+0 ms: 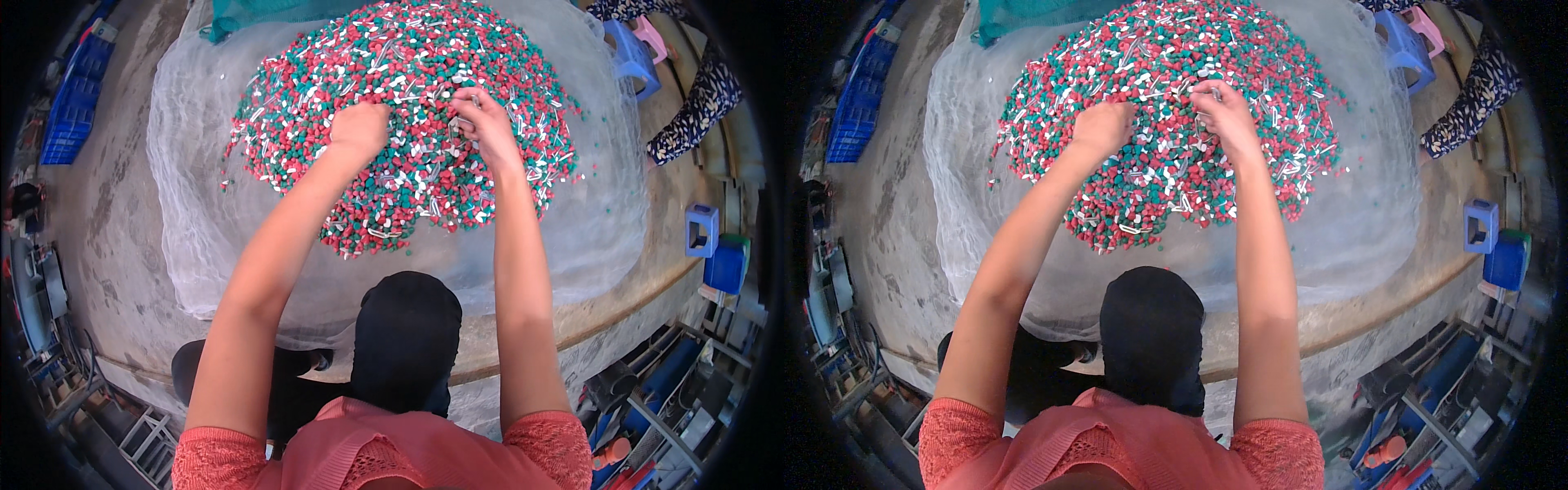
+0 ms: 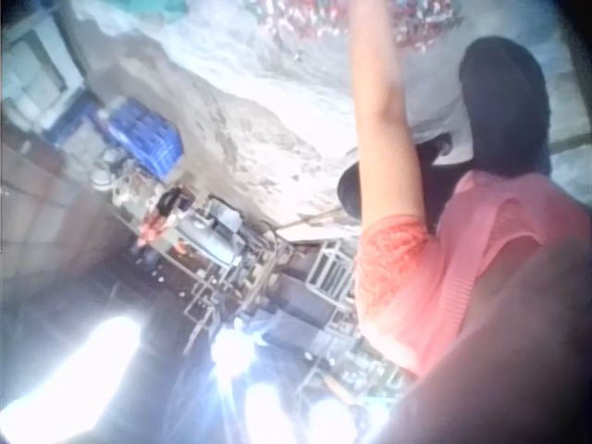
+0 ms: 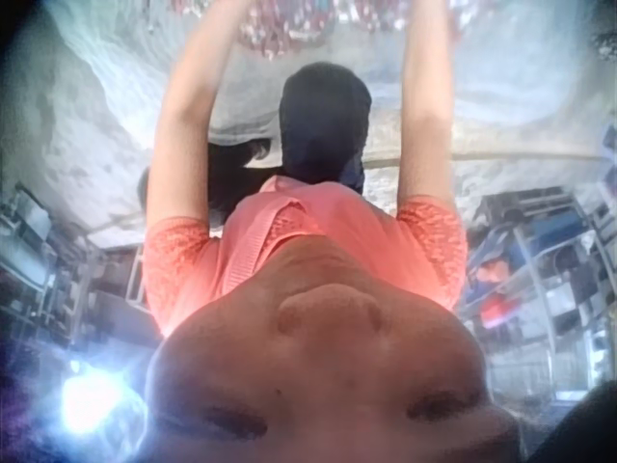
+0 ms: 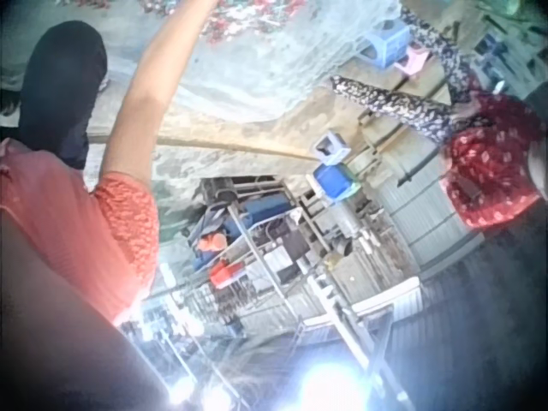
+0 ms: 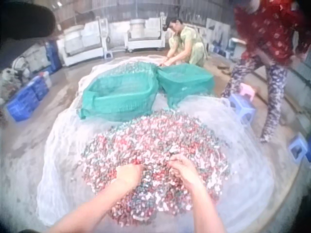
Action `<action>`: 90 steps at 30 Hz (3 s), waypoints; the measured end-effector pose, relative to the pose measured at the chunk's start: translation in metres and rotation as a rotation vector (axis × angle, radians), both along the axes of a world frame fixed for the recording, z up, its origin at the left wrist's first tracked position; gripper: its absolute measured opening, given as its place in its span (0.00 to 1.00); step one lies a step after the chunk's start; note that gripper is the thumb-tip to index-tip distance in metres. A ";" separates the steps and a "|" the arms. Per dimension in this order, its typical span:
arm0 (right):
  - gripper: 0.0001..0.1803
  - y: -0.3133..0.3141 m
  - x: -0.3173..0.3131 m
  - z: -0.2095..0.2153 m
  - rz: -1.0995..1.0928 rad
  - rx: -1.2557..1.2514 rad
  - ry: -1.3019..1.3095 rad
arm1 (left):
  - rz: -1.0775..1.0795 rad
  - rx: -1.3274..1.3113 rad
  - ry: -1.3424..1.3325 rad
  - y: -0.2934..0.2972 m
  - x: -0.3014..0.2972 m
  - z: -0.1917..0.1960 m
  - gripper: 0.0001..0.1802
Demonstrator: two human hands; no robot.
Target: The person walks through a factory floor, picks up a bucket of small colorful objects, and pours them onto a large white sheet. They then sit on the floor and sort the objects by hand, picking out specific pieces from the pile.
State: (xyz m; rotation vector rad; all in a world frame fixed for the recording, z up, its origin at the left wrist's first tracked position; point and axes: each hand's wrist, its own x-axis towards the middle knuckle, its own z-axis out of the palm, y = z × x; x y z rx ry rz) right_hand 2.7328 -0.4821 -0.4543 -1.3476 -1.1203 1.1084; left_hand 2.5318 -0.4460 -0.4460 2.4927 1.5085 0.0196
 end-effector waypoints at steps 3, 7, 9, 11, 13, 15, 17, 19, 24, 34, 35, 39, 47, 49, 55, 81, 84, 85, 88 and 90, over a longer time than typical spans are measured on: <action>0.11 0.011 -0.014 0.013 0.016 0.076 -0.801 | 0.121 -0.441 -0.470 0.004 -0.029 0.008 0.13; 0.13 0.024 -0.014 0.012 0.024 0.175 -1.156 | 0.315 -1.122 -1.351 -0.005 -0.043 0.012 0.08; 0.13 0.027 -0.014 0.009 0.037 0.194 -1.145 | 0.291 -1.285 -1.643 -0.010 -0.047 0.005 0.07; 0.10 0.033 -0.014 0.008 0.028 0.149 -1.113 | 0.303 -1.363 -1.843 -0.011 -0.047 -0.013 0.13; 0.10 0.034 -0.016 0.019 0.049 0.029 -1.025 | 0.346 -1.399 -2.071 -0.014 -0.040 -0.019 0.15; 0.08 0.033 -0.019 0.028 0.053 0.006 -0.825 | 0.430 -1.350 -2.247 -0.017 -0.031 -0.022 0.15; 0.09 0.028 -0.027 0.040 0.097 -0.006 -0.614 | 0.751 -1.216 -2.318 -0.018 -0.018 -0.022 0.17; 0.09 0.016 -0.052 0.052 0.114 0.073 -0.677 | 0.653 -1.285 -2.423 -0.019 -0.005 -0.023 0.22; 0.17 -0.004 -0.105 0.045 0.243 0.193 -1.147 | 0.795 -1.206 -2.412 -0.027 0.022 -0.019 0.23; 0.18 -0.017 -0.132 0.055 0.434 0.142 -1.074 | 0.886 -1.292 -2.530 -0.031 0.002 -0.048 0.20; 0.19 -0.017 -0.129 0.056 0.399 0.208 -1.042 | 0.933 -1.312 -2.517 -0.028 0.004 -0.044 0.20; 0.21 -0.026 -0.120 0.080 0.311 0.273 -0.740 | 1.112 -1.050 -2.373 -0.004 -0.001 -0.034 0.20; 0.15 -0.079 -0.081 0.098 0.107 0.204 -0.606 | 0.509 -0.783 -2.402 0.207 -0.048 0.146 0.43; 0.14 -0.093 -0.061 0.077 0.041 0.134 -0.553 | 0.856 -0.807 -2.261 0.210 -0.040 0.170 0.35; 0.13 -0.127 -0.021 0.012 -0.281 0.023 -0.400 | 0.546 -0.391 -1.580 0.112 -0.031 0.067 0.31; 0.08 -0.086 -0.007 -0.034 -0.315 -0.014 -0.155 | 0.312 -0.943 -1.309 -0.045 0.008 -0.031 0.12; 0.11 -0.064 -0.019 -0.017 -0.216 0.131 -1.083 | -0.017 -0.279 -0.903 -0.041 0.020 -0.036 0.12; 0.11 -0.061 -0.019 -0.018 -0.207 0.077 -1.165 | -0.089 -0.109 -0.823 -0.040 0.028 -0.038 0.13; 0.11 -0.048 -0.014 -0.027 -0.204 -0.002 -1.378 | -0.239 0.253 -0.556 -0.037 0.055 -0.044 0.12; 0.09 -0.051 -0.011 -0.024 -0.216 0.040 -1.342 | -0.259 0.374 -0.397 -0.036 0.061 -0.046 0.12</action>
